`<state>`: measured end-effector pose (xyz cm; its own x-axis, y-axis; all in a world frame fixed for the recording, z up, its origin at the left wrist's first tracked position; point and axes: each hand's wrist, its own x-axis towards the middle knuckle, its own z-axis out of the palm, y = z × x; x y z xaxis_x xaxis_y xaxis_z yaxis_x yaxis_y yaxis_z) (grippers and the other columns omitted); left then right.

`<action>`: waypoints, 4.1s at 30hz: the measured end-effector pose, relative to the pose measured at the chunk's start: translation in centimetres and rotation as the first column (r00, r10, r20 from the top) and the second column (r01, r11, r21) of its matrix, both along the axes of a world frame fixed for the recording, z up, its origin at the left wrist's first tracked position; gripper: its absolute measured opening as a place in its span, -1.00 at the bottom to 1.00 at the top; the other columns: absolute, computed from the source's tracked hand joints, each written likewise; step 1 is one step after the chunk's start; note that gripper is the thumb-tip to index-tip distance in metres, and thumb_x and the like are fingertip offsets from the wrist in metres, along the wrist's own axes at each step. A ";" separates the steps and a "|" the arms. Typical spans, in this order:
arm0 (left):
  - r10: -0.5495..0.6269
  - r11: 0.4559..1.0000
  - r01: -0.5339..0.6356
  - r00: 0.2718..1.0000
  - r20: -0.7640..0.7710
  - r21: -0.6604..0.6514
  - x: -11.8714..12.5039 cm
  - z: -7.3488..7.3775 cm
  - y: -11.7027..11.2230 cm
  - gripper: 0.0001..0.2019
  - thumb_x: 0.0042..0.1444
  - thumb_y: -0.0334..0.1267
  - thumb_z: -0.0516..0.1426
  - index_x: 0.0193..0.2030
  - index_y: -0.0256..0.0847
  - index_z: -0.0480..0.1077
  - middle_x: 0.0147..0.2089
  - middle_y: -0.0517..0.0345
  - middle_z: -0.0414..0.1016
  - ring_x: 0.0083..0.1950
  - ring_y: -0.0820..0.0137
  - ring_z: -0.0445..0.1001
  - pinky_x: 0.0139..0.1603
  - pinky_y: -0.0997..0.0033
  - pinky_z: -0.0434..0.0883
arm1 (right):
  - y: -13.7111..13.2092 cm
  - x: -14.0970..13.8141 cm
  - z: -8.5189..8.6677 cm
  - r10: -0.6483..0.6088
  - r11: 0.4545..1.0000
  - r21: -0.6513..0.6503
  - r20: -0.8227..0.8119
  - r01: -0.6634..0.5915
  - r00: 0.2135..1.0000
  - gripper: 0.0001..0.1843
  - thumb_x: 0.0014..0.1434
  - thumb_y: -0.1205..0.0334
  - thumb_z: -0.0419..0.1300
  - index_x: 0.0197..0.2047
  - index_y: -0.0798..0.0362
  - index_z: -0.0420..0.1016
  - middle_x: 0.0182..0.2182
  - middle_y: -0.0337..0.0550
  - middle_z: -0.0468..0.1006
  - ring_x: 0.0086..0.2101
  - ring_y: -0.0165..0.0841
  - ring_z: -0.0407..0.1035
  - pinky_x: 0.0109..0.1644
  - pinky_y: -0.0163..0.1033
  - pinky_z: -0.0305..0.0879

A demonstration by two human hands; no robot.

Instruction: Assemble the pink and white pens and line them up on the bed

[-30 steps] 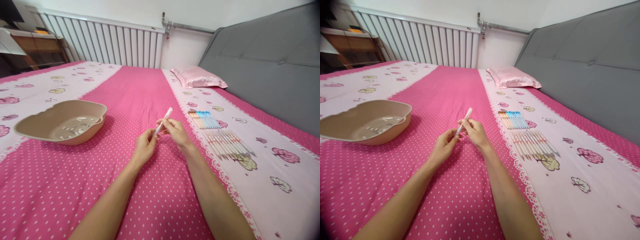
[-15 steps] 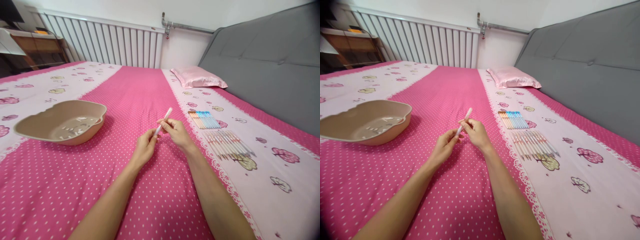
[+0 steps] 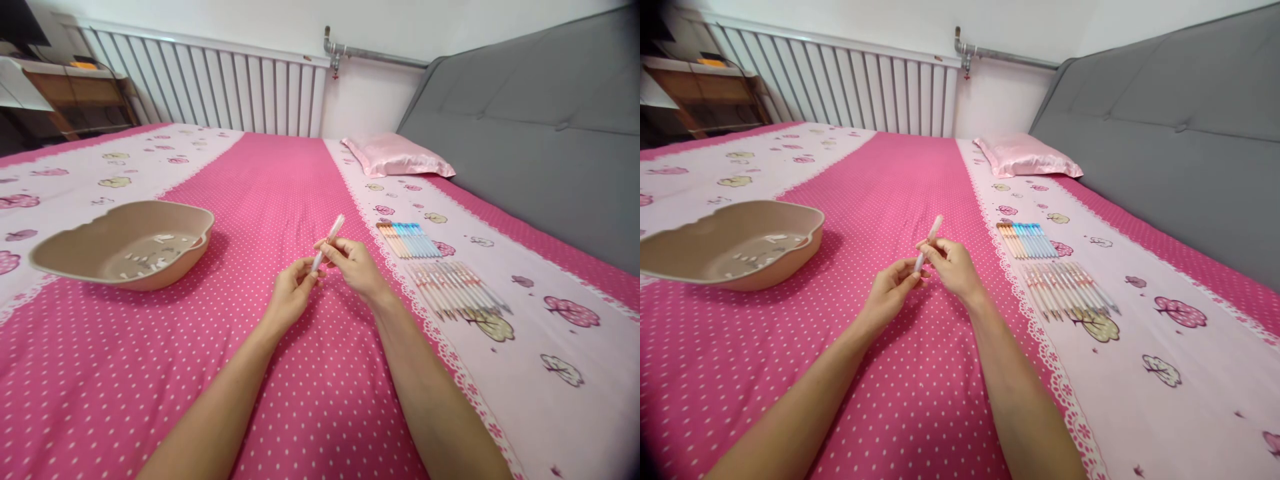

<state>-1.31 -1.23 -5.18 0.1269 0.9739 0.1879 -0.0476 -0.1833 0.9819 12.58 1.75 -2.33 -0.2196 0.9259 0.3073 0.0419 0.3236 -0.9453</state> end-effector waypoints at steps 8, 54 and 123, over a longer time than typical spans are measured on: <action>0.054 0.998 -0.054 0.999 -0.006 0.019 -0.2 0.1 0.0 -0.81 0.05 -0.41 0.12 -0.16 -0.27 0.40 -0.22 0.04 0.52 -0.22 0.41 0.50 -0.11 0.31 0.43 | -0.2 -0.1 0.2 -0.057 0.997 0.048 0.044 0.054 0.997 -0.73 0.13 0.04 0.17 -0.31 0.07 0.53 -0.46 -0.21 0.45 -0.43 -0.41 0.30 -0.29 -0.24 0.24; -0.262 0.917 0.344 0.902 0.344 -0.203 -0.6 1.7 -0.9 -0.80 0.12 -0.26 0.15 -0.15 -0.29 0.46 -0.37 0.12 0.52 -0.51 0.55 0.39 -0.42 0.52 0.32 | -0.6 0.4 0.7 0.057 0.968 -0.225 -0.227 -0.109 0.972 -0.79 0.02 0.07 0.28 -0.36 0.05 0.57 -0.52 -0.30 0.44 -0.51 -0.53 0.26 -0.39 -0.36 0.17; 0.080 0.952 -0.064 0.996 0.044 -0.299 -0.3 1.2 -0.6 -0.87 0.05 -0.31 0.21 -0.35 -0.38 0.43 -0.51 0.04 0.53 -0.50 0.42 0.50 -0.42 0.43 0.43 | -0.1 -0.5 -0.6 -0.176 0.983 -0.065 -0.034 0.173 0.984 -0.77 -0.01 0.13 0.29 -0.37 0.05 0.36 -0.50 -0.23 0.52 -0.46 -0.39 0.45 -0.34 -0.27 0.35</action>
<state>-1.59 -1.87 -3.96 0.0520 0.9930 -0.1065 -0.1008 0.1113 0.9887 12.09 1.65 -2.90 -0.0418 0.9665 0.2532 0.0551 0.2553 -0.9653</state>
